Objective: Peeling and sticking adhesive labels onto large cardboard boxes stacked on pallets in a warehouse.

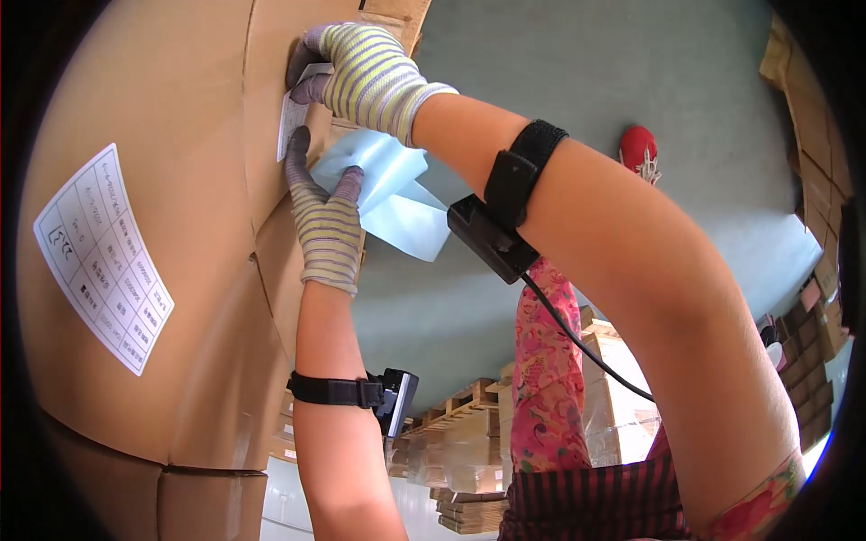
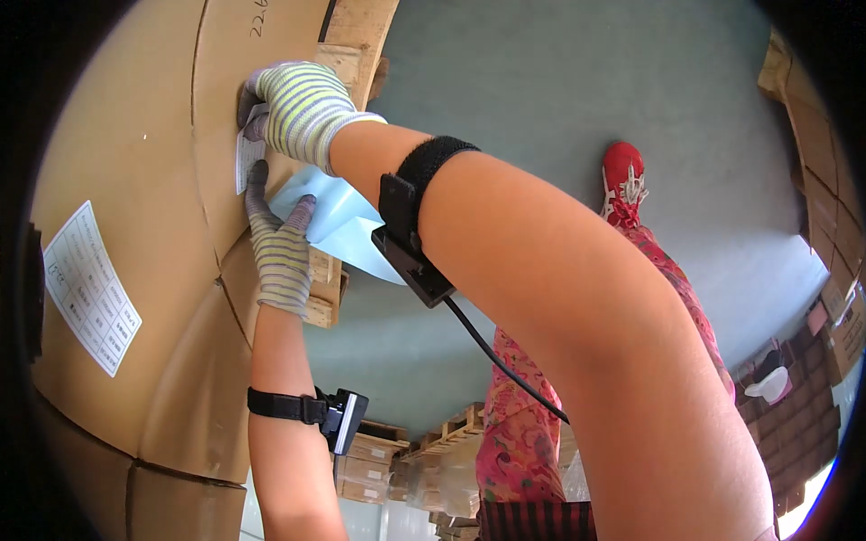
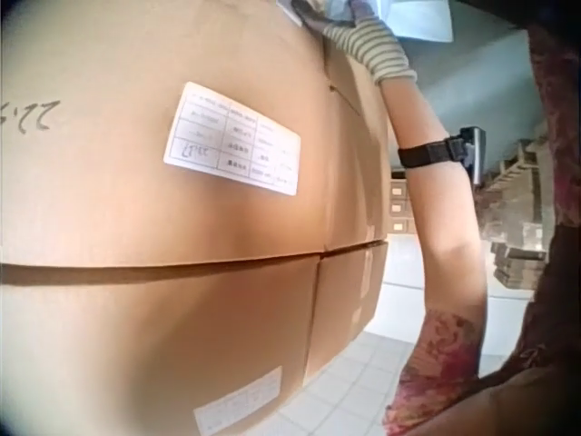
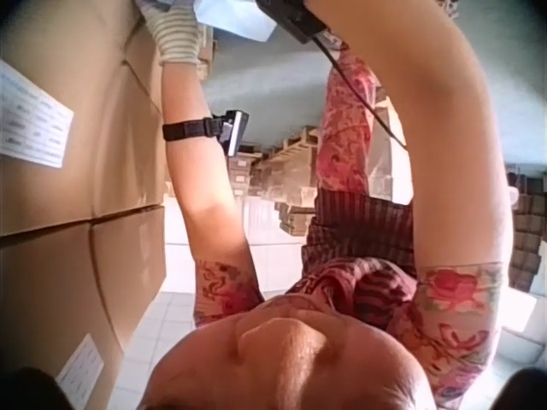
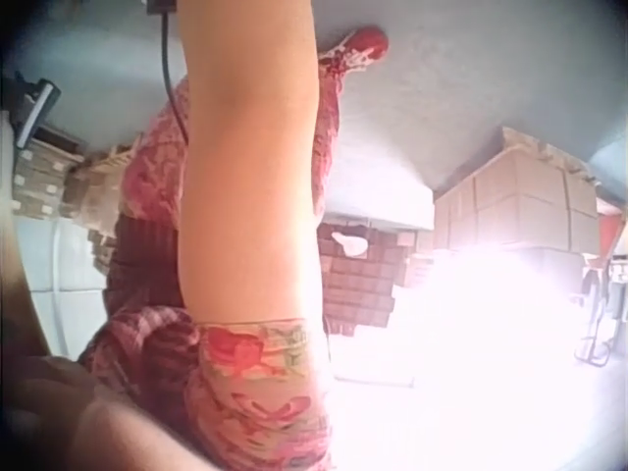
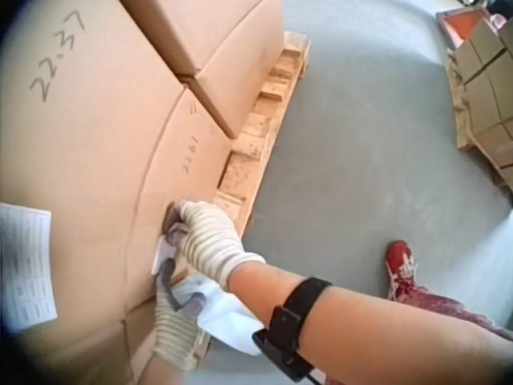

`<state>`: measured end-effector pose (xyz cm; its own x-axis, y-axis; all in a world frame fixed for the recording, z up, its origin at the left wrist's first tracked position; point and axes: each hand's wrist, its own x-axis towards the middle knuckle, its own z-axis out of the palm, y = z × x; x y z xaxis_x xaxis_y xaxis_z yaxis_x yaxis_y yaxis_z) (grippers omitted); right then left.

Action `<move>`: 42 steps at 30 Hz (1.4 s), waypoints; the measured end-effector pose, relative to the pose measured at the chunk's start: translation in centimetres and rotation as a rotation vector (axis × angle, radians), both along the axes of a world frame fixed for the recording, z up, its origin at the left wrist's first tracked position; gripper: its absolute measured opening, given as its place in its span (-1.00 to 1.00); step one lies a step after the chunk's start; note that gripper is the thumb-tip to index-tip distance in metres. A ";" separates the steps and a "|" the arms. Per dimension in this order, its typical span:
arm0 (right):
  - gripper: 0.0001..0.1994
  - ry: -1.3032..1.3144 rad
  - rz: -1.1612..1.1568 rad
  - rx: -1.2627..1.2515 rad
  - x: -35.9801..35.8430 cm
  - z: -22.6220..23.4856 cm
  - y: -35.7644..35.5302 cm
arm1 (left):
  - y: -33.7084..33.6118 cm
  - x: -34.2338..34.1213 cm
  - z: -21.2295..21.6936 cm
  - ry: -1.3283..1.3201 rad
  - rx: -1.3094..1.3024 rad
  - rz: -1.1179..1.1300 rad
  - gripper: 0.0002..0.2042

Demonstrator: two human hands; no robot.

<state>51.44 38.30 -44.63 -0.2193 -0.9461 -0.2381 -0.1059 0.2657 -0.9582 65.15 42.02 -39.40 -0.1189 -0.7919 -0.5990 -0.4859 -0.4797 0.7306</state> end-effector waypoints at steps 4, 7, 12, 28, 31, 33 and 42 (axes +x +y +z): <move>-0.63 0.610 -0.085 -0.030 0.9 0.3 0.6 | -0.1 1.0 -1.4 0.032 0.023 0.042 -0.26; -0.59 0.468 -0.403 0.267 0.4 0.9 0.1 | 0.0 0.5 -1.5 0.020 0.001 0.054 -0.28; -0.74 0.703 0.230 0.202 0.2 2.5 0.4 | 1.1 3.5 -0.6 -0.044 0.034 -0.049 -0.36; -0.55 -0.118 0.729 0.276 -12.8 25.0 29.9 | 18.9 -7.9 23.8 0.155 0.170 -0.704 -0.68; -0.80 -0.097 0.653 0.522 -16.7 33.6 33.8 | 16.9 -12.5 31.6 0.057 0.467 -0.821 -0.76; -0.83 -0.059 0.562 0.101 -18.0 36.3 37.8 | 17.3 -12.3 31.6 0.338 0.422 -0.405 -0.57; -0.80 0.794 -0.216 -0.168 -32.5 61.4 32.6 | 17.2 -24.3 48.9 1.221 1.184 -0.612 -0.22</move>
